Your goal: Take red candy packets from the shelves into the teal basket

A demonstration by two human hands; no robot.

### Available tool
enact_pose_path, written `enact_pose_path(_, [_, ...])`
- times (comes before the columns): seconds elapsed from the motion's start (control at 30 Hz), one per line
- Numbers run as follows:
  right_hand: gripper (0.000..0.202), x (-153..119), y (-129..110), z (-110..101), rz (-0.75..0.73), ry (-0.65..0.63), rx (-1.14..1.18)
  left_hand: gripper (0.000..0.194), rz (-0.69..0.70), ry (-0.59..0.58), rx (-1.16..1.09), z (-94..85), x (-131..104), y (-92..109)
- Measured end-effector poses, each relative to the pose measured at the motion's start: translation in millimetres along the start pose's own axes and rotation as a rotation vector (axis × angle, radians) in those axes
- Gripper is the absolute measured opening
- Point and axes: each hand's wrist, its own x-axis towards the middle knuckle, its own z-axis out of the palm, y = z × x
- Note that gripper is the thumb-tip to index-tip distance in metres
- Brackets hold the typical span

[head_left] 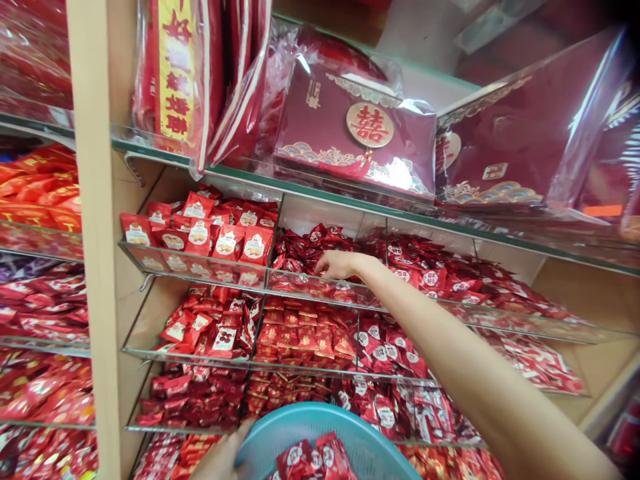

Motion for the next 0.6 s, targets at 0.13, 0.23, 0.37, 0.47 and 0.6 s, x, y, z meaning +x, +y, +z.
enact_pose_path(0.13, [0.056,-13.1,9.7,-12.3,0.042,0.078,-0.002,0.067,-0.010,0.012,-0.014,1.5,1.1,-2.2])
enact_pose_path(0.23, [0.059,-26.1,15.0,-18.7,0.084,-0.027,0.016,0.069,-0.018,0.024,-0.016,3.9,2.8,-6.1])
enact_pose_path(0.37, [0.070,-32.7,12.1,-14.1,0.124,-0.144,-0.012,0.069,-0.016,0.020,0.002,6.0,3.5,-8.8])
enact_pose_path(0.47, [0.076,-30.8,4.7,-6.7,0.138,-0.161,-0.080,0.070,-0.009,0.008,0.004,6.9,3.1,-8.3])
enact_pose_path(0.6, [0.057,-29.5,-0.8,-2.4,0.145,-0.121,-0.097,0.069,-0.005,0.018,0.011,8.9,4.0,-9.8])
